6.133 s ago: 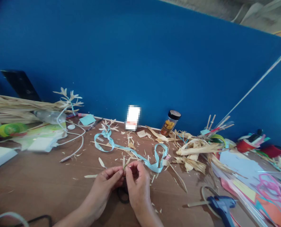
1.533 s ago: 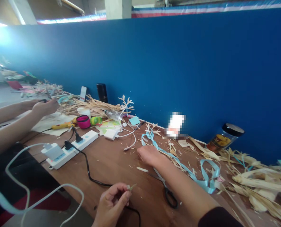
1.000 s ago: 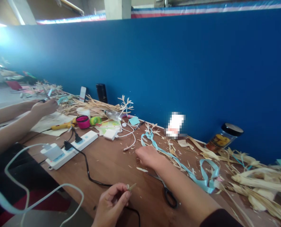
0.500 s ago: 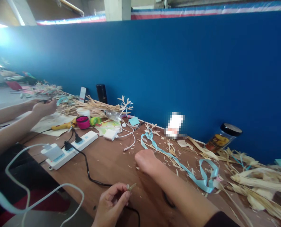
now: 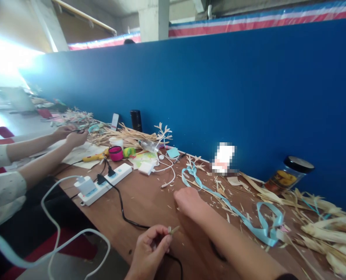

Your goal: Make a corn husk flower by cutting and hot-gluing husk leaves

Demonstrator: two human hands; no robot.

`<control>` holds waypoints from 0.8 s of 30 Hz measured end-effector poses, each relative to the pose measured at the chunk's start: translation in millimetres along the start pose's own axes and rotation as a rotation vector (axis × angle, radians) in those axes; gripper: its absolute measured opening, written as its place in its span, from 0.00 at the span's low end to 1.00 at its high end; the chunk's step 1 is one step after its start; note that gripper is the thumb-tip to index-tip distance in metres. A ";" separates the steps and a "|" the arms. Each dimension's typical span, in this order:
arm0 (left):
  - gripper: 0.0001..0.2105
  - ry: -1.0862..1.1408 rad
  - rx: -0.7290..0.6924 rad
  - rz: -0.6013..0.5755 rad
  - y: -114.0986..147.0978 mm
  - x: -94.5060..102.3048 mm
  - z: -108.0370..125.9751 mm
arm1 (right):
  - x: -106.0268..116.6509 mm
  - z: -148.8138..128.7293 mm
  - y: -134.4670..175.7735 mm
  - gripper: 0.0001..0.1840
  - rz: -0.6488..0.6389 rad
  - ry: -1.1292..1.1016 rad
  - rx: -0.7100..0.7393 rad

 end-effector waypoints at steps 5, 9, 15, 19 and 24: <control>0.07 -0.004 0.023 -0.019 -0.5 -1.0 1.3 | 4.6 15.6 5.3 0.10 0.057 -0.025 -0.042; 0.07 -0.026 0.056 -0.067 -0.4 -2.3 2.1 | 9.9 27.7 17.8 0.07 0.101 -0.049 -0.084; 0.08 0.047 0.126 -0.050 -3.9 -4.8 -1.5 | 26.4 40.0 70.5 0.06 0.254 -0.178 -0.165; 0.08 0.123 0.156 -0.036 -10.3 -18.6 3.4 | 28.7 46.3 120.3 0.07 0.384 -0.368 -0.263; 0.09 0.213 0.188 -0.071 -20.5 -59.7 12.1 | 23.2 54.8 164.7 0.06 0.665 -0.622 -0.445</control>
Point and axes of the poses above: each hand's wrist, its own y-axis away from the middle knuckle, its own x-axis out of the back of the hand, z = x × y, the point moved 7 cm from there along -y, towards the middle knuckle, and after that the axes turned 10 degrees about y, right-handed, at the moved point
